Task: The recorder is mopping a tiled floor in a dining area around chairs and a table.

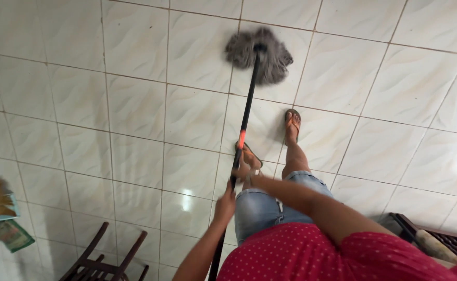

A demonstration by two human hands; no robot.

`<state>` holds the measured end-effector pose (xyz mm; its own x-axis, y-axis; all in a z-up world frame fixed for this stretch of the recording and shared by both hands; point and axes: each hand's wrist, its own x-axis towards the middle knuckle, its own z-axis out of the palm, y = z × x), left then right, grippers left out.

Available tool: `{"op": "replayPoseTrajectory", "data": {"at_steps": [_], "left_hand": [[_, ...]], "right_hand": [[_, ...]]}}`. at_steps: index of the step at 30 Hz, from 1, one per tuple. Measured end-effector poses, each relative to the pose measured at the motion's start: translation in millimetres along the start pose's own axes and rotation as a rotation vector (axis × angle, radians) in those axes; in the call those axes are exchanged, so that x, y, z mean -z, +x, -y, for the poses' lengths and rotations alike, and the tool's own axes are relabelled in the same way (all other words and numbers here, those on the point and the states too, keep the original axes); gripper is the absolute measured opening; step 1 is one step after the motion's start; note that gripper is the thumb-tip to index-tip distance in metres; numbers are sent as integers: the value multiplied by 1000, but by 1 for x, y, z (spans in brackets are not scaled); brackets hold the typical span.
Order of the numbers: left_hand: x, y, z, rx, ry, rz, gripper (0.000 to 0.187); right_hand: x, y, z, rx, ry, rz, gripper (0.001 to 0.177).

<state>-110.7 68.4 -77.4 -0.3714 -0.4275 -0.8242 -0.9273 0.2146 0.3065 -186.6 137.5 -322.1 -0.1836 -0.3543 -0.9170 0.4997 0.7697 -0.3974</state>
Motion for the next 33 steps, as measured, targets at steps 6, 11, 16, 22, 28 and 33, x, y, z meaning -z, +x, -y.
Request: {"op": "replayPoseTrajectory", "data": {"at_steps": [6, 11, 16, 22, 28, 33], "left_hand": [[-26, 186, -143, -275, 39, -209, 61], [28, 207, -219, -135, -44, -144, 55], [0, 118, -58, -100, -27, -126, 59], [-13, -102, 109, 146, -109, -13, 61], [4, -162, 151, 192, -344, 40, 63], [50, -74, 106, 151, -176, 29, 57]], "right_hand": [[190, 116, 140, 69, -161, -147, 96], [223, 93, 233, 111, 190, -227, 78], [89, 119, 12, 554, -529, -215, 73], [-67, -56, -42, 951, -1135, 754, 37], [-146, -78, -111, 377, -979, 829, 39], [-114, -23, -15, -157, -502, 279, 53]]}}
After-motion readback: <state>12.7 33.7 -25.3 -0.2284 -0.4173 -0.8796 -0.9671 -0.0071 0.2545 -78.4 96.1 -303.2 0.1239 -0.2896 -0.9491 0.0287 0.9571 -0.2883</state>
